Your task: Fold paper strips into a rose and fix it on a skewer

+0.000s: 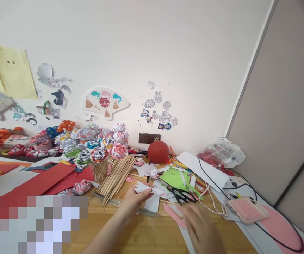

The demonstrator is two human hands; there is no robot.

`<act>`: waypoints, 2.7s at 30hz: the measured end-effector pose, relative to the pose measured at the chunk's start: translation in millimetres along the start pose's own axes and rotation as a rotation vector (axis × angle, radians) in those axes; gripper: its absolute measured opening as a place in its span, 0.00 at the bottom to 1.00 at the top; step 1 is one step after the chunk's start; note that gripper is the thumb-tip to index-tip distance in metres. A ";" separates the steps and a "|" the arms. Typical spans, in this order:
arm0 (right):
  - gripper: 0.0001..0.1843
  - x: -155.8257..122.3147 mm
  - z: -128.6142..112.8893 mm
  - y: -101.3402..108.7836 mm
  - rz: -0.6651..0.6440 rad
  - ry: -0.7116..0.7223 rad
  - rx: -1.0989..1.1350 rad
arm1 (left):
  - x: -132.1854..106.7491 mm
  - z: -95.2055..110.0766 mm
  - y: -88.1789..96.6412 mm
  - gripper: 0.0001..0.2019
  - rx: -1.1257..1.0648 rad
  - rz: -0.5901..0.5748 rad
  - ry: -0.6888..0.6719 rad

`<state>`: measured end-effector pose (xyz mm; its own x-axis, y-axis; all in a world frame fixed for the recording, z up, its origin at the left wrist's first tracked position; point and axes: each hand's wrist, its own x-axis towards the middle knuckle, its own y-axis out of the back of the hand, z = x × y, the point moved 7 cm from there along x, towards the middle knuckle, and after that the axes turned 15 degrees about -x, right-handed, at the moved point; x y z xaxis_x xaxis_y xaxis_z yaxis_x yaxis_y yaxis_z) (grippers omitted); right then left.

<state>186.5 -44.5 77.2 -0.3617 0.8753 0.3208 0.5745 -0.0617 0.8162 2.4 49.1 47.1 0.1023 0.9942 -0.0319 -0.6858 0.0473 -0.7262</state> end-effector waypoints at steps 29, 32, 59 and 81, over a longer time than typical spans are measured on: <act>0.05 86.4 11.9 -24.7 0.239 -0.013 0.215 | -9.0 0.2 -20.6 0.11 0.619 -0.192 -0.176; 0.05 85.7 13.1 -26.3 0.247 -0.024 0.223 | -10.5 2.6 -22.3 0.10 0.711 -0.212 -0.196; 0.09 80.7 9.2 -45.2 0.145 -0.050 0.135 | -41.7 -0.2 -53.6 0.10 1.905 -0.558 -1.153; 0.10 77.9 -3.9 -43.9 0.221 0.034 -0.046 | -34.8 -15.5 -51.5 0.11 2.078 -0.555 -0.773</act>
<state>130.2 24.5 68.3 -0.2555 0.8214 0.5099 0.6086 -0.2731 0.7450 45.3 10.6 75.0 0.6268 0.6658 0.4046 -0.3068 -0.2665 0.9137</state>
